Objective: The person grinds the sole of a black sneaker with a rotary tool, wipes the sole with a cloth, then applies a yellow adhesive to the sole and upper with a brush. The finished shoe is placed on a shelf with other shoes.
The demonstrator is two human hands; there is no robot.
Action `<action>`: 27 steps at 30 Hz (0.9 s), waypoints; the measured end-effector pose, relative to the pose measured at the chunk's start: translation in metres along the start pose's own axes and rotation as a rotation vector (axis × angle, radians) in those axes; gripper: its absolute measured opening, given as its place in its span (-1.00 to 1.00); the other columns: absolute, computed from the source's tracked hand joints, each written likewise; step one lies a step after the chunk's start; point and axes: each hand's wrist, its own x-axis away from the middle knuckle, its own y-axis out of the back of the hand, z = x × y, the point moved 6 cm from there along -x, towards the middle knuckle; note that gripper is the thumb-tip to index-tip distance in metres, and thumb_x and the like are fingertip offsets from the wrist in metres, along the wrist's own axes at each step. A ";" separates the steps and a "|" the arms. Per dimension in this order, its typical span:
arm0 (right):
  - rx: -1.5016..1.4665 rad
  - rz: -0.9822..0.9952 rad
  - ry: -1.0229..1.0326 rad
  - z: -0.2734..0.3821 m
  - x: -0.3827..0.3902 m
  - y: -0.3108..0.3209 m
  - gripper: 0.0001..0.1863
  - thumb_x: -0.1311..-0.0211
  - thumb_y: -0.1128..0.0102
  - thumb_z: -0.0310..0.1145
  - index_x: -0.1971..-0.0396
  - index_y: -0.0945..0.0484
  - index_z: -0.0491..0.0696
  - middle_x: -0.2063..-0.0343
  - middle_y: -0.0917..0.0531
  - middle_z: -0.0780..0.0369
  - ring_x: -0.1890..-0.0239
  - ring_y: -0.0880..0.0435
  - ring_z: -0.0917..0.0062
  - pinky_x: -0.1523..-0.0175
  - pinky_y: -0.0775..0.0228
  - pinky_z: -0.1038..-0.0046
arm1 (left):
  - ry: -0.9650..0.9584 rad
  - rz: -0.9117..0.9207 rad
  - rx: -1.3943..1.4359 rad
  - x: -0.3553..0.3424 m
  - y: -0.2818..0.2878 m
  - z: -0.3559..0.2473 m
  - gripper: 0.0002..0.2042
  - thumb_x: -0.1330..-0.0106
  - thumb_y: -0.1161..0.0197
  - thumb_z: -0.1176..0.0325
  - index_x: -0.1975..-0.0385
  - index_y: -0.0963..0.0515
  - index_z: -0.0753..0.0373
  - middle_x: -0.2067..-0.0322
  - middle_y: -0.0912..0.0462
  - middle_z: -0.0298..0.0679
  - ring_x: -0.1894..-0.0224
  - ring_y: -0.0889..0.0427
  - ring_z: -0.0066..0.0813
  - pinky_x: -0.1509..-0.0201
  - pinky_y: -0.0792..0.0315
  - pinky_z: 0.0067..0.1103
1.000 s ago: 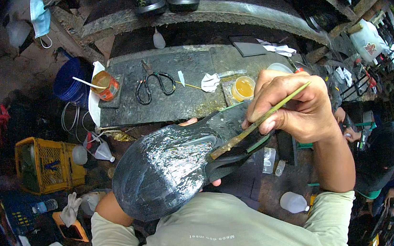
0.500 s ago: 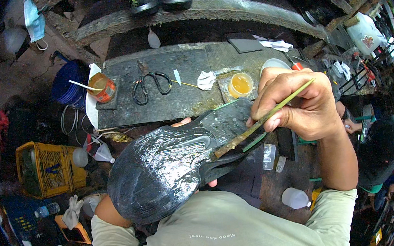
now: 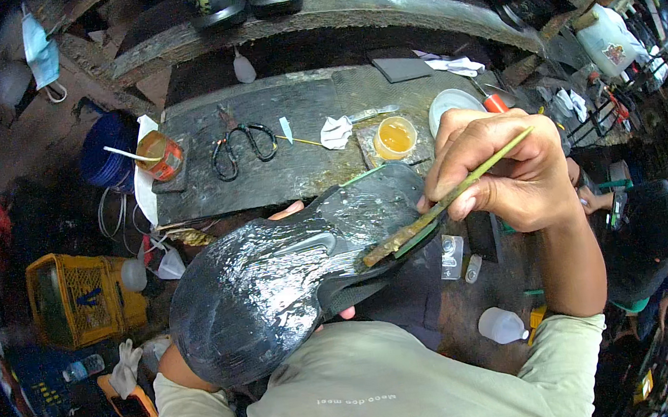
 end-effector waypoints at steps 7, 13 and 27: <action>0.014 0.009 -0.007 0.000 0.004 0.004 -0.75 -0.06 -0.57 -0.31 0.41 -0.74 -0.18 0.49 -0.77 0.16 0.41 -0.67 0.47 0.28 -0.48 0.46 | 0.207 -0.209 0.284 0.004 0.013 0.010 -0.48 -0.47 -0.10 0.30 -0.39 -0.27 0.31 0.07 -0.71 0.09 0.33 -0.80 -0.11 0.47 -0.70 -0.46; 0.025 0.035 -0.012 0.002 0.004 0.006 -0.80 -0.07 -0.56 -0.37 0.38 -0.75 -0.14 0.45 -0.75 0.19 0.39 -0.69 0.44 0.25 -0.48 0.43 | 0.158 -0.113 0.156 0.004 0.022 0.012 -0.48 -0.45 -0.12 0.35 -0.38 -0.30 0.34 0.03 -0.70 0.06 0.27 -0.79 -0.14 0.39 -0.71 -0.43; 0.007 -0.165 -0.048 0.014 0.009 0.015 -0.71 -0.03 -0.60 -0.22 0.50 -0.70 -0.12 0.54 -0.76 0.14 0.49 -0.67 0.47 0.33 -0.33 0.47 | -0.759 -0.041 -1.351 0.018 -0.021 -0.033 -0.46 -0.39 -0.23 0.39 -0.37 -0.35 0.38 -0.12 -0.65 -0.02 0.00 -0.72 -0.20 -0.03 -0.66 -0.43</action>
